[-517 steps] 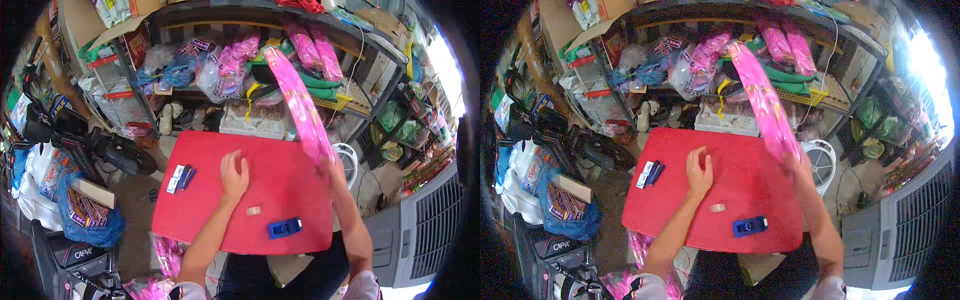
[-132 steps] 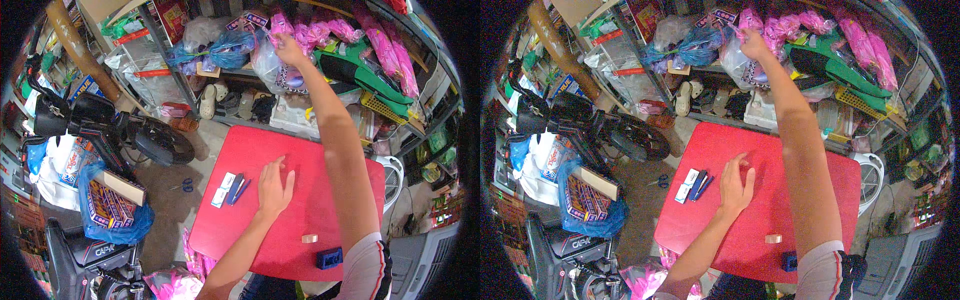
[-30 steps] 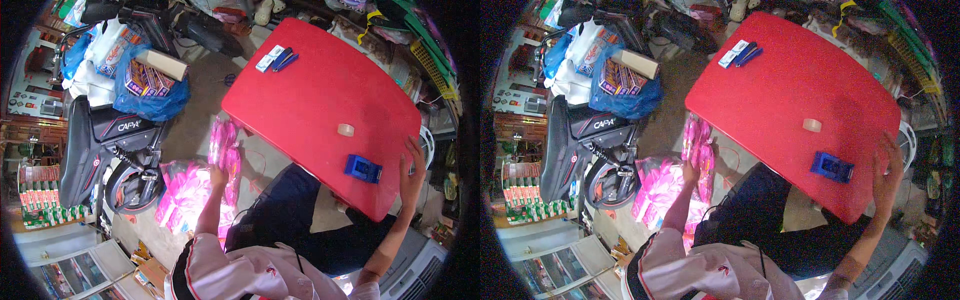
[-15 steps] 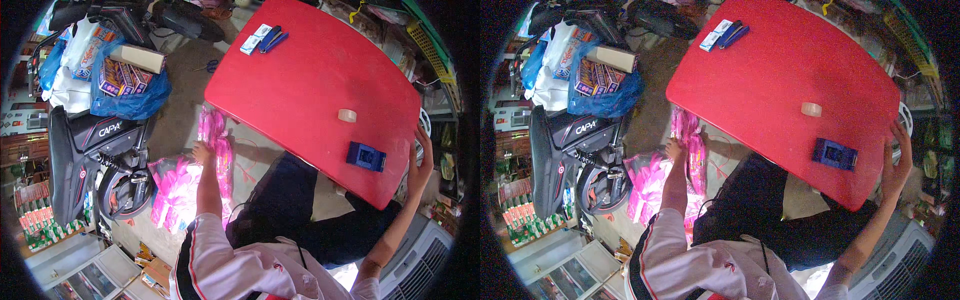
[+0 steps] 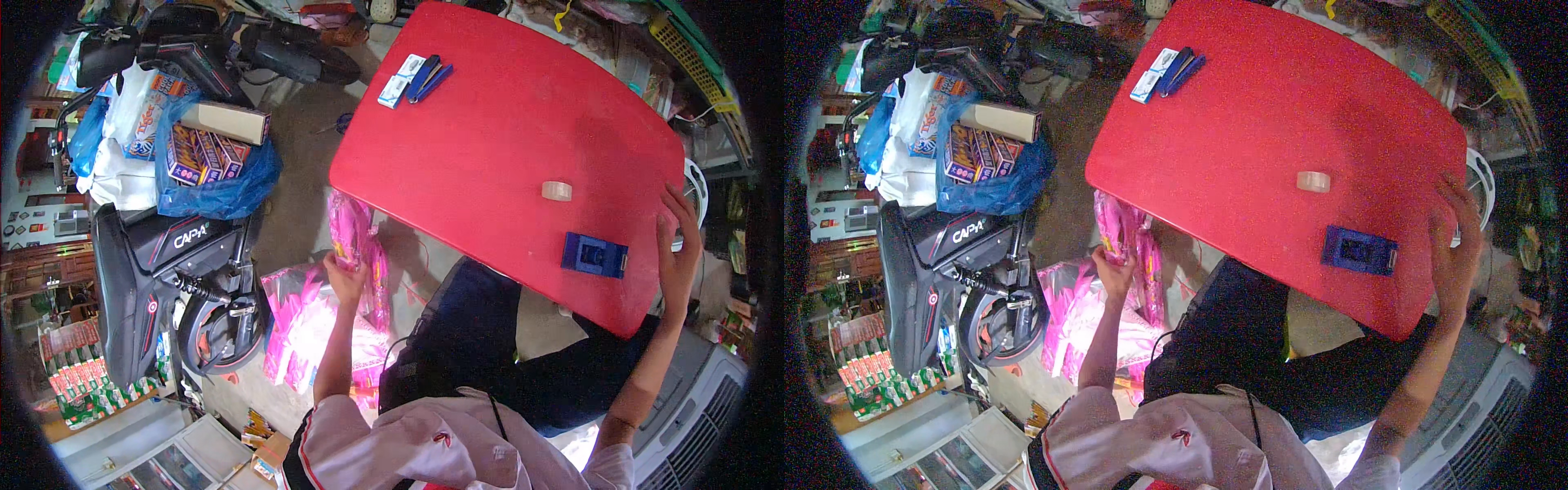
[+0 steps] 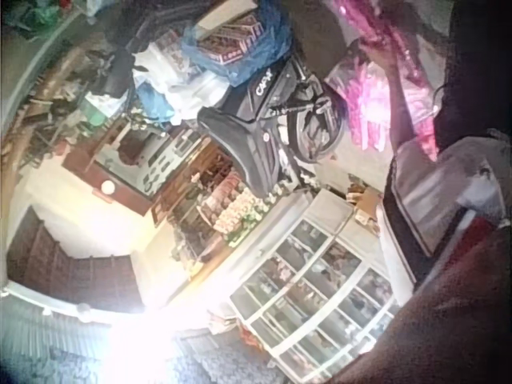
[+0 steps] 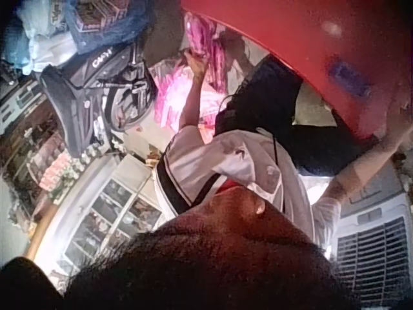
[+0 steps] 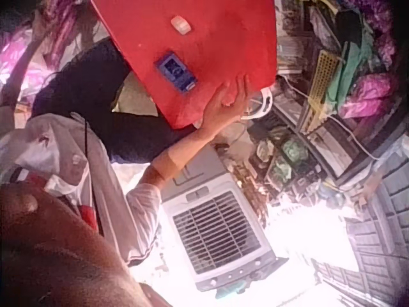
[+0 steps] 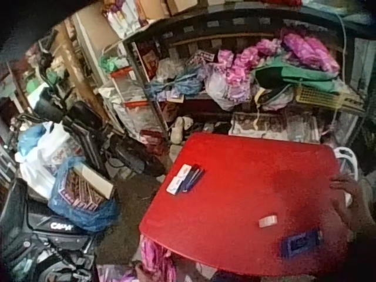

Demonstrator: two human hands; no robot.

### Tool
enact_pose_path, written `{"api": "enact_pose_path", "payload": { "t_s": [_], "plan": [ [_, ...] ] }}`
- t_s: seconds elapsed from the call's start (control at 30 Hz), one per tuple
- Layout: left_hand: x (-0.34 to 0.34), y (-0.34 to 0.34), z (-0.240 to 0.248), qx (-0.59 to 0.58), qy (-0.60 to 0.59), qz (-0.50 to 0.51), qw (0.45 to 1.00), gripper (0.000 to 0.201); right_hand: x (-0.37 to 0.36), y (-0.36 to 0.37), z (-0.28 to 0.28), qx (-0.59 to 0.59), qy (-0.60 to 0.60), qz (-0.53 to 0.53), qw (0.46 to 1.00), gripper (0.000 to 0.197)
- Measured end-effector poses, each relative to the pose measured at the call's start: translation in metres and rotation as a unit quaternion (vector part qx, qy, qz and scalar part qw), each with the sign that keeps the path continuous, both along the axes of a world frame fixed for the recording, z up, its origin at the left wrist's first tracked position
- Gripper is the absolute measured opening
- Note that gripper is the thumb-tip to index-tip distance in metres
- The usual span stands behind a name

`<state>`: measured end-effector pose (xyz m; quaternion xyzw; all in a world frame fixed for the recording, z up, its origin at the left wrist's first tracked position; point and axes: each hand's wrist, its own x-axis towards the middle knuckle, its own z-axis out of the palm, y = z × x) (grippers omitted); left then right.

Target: The person organizes and packages pink plastic decorative items at a red table, using a tape dispenser to seal the packages.

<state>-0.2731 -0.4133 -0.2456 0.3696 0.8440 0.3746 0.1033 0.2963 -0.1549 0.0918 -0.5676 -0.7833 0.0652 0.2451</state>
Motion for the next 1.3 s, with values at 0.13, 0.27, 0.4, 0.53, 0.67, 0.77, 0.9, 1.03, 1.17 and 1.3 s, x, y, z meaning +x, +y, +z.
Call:
{"api": "enact_pose_path", "payload": {
  "t_s": [0.13,0.27,0.4,0.53,0.67,0.77,0.9,1.03,1.17,1.3],
  "plan": [
    [0.032,0.014,0.055,0.092,0.082,0.001,0.992,0.07,0.005,-0.001,-0.004,0.006,-0.006,-0.005,1.0,0.033],
    [0.039,0.008,0.096,0.133,0.106,0.027,0.985,0.065,-0.006,-0.004,0.005,-0.005,0.03,0.005,1.0,0.032],
    [0.051,0.017,0.17,0.235,0.158,0.041,0.958,0.076,-0.014,-0.009,0.007,-0.008,0.045,0.019,0.999,0.031],
    [0.037,0.023,0.21,0.228,0.138,-0.066,0.962,0.082,-0.026,-0.022,0.011,-0.006,0.064,0.043,0.997,0.031],
    [0.083,0.08,0.333,0.187,0.324,-0.247,0.894,0.077,-0.054,-0.038,0.019,-0.113,0.16,0.098,0.976,0.034],
    [0.1,0.112,0.372,0.154,0.371,-0.38,0.833,0.069,-0.051,-0.043,0.022,-0.219,0.286,0.162,0.919,0.042],
    [0.141,0.152,0.411,0.166,0.424,-0.468,0.757,0.063,-0.047,-0.056,0.04,-0.388,0.465,0.234,0.76,0.065],
    [0.172,0.181,0.427,0.189,0.445,-0.528,0.698,0.057,-0.057,-0.069,0.04,-0.357,0.323,0.213,0.85,0.074],
    [0.202,0.204,0.44,0.251,0.482,-0.542,0.641,0.051,-0.053,-0.072,0.03,-0.245,0.278,0.19,0.909,0.076],
    [0.225,0.221,0.455,0.282,0.501,-0.541,0.614,0.051,-0.049,-0.071,0.032,-0.25,0.378,0.128,0.882,0.073]
  ]
}}
